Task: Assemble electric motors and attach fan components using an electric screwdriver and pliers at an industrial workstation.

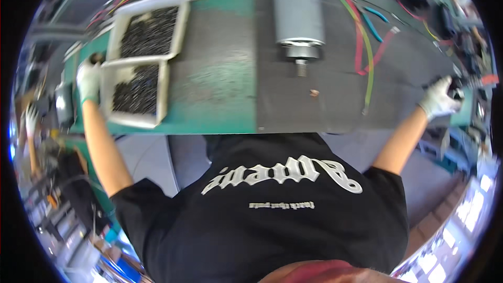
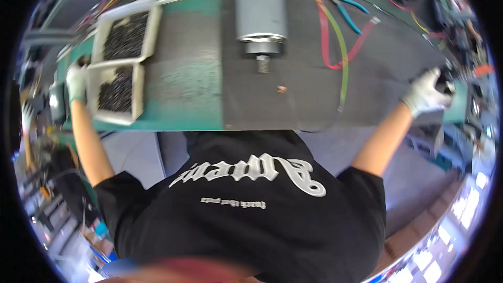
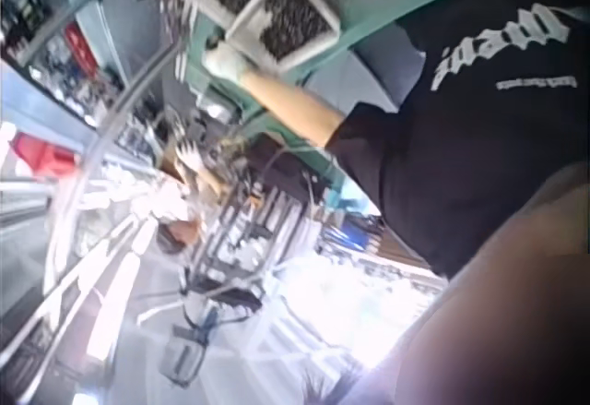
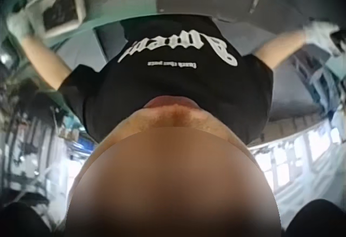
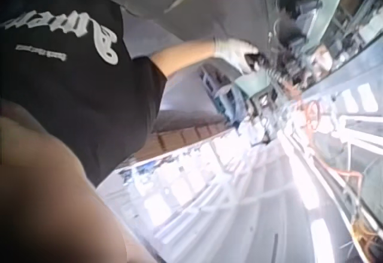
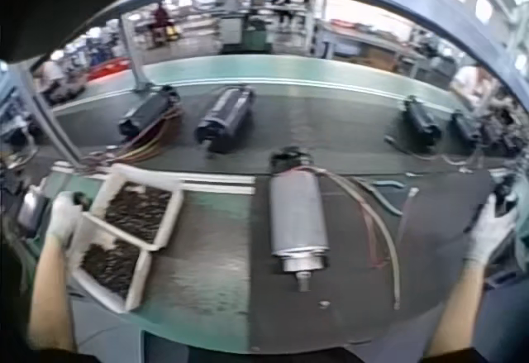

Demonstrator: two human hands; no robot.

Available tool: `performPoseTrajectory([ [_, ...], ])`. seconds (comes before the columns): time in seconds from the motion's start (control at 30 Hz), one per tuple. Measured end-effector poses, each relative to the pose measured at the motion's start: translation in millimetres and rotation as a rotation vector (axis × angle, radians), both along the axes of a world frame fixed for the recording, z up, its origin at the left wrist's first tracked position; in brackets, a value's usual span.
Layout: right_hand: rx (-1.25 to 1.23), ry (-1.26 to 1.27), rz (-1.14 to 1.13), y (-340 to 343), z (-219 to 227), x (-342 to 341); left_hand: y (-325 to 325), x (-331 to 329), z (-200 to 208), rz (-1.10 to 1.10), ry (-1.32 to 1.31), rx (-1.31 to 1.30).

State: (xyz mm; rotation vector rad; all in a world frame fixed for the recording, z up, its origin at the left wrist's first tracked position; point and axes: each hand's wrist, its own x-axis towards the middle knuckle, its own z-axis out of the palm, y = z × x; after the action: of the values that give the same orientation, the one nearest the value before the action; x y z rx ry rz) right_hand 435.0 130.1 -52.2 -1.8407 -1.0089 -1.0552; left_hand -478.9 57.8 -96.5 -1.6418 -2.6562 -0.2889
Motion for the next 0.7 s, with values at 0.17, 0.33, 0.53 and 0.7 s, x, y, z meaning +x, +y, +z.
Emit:
performPoseTrajectory([
  [0.17, -0.299, -0.036, 0.545, 0.5, 1.8, -106.8, 7.8, 32.0, 16.1, -0.091, 0.185, -0.037],
  [0.33, -0.990, -0.282, 0.740, 57.6, -32.1, -102.4, -2.5, 138.3, 64.4, -0.136, -0.167, 0.354],
  [0.53, -0.726, 0.050, 1.004, 80.5, 3.7, -119.0, -24.4, 292.9, 115.1, -0.223, -1.372, 0.678],
  [0.7, -0.594, 0.441, 1.467, -4.0, 86.0, -204.5, -10.4, 427.3, 133.1, -0.472, -1.545, 0.527],
])
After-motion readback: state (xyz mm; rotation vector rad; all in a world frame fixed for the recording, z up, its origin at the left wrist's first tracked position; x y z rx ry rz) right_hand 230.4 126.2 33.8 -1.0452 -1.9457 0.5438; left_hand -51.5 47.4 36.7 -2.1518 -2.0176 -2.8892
